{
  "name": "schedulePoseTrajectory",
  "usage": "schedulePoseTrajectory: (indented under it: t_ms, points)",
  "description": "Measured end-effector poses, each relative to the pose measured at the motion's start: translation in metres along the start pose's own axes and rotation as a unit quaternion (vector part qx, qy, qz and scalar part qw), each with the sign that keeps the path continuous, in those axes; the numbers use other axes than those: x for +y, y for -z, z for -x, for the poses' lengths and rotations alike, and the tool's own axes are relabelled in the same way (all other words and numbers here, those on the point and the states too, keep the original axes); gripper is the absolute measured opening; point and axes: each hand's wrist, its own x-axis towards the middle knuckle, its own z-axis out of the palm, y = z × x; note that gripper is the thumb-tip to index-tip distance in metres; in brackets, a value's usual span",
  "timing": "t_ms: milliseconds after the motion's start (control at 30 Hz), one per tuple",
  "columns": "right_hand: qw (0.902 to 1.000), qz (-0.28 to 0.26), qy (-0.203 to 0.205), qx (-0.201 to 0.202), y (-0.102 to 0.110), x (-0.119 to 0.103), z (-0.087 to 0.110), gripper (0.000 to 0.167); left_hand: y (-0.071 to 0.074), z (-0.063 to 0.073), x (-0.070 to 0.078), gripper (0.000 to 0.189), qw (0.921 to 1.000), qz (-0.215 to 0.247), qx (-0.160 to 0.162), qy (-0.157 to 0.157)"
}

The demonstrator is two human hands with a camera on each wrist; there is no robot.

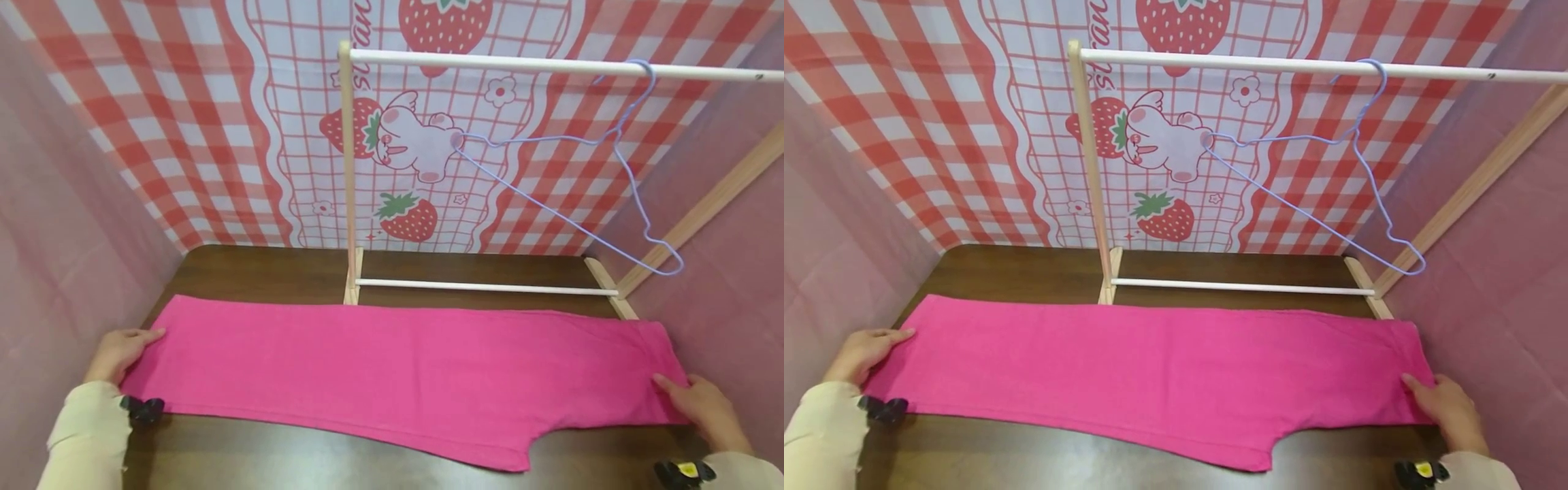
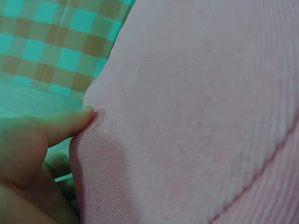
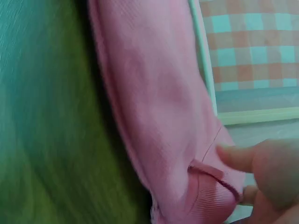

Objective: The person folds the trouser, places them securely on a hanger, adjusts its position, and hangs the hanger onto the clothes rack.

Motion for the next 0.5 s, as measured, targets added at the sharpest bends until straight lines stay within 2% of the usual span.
schedulePoseTrajectory:
  t_ms: [67, 267, 333, 400, 500]
  points:
    - [0.9997, -0.019, -0.006, 0.013, -0.001, -0.002, -0.001, 0.079, -0.001, 0.000, -0.001, 0.069, 1.0000, 0.000, 0.005, -0.002]
    - [0.9918, -0.103, -0.075, -0.006, -0.004, -0.004, 0.003, 0.095, -0.003, 0.000, -0.001, 0.067, 0.9999, 0.005, 0.009, 0.003]
    - [0.9873, -0.134, -0.084, -0.008, -0.005, -0.001, 0.008, 0.091, -0.003, 0.001, 0.000, 0.070, 0.9999, 0.008, 0.004, 0.009]
    - [0.9803, -0.177, -0.087, -0.006, -0.006, 0.003, 0.013, 0.078, -0.003, 0.001, 0.001, 0.073, 0.9998, 0.012, 0.001, 0.016]
    - [0.9638, -0.245, -0.105, -0.010, -0.006, 0.009, 0.018, 0.063, -0.003, 0.001, 0.002, 0.074, 0.9998, 0.010, 0.002, 0.015]
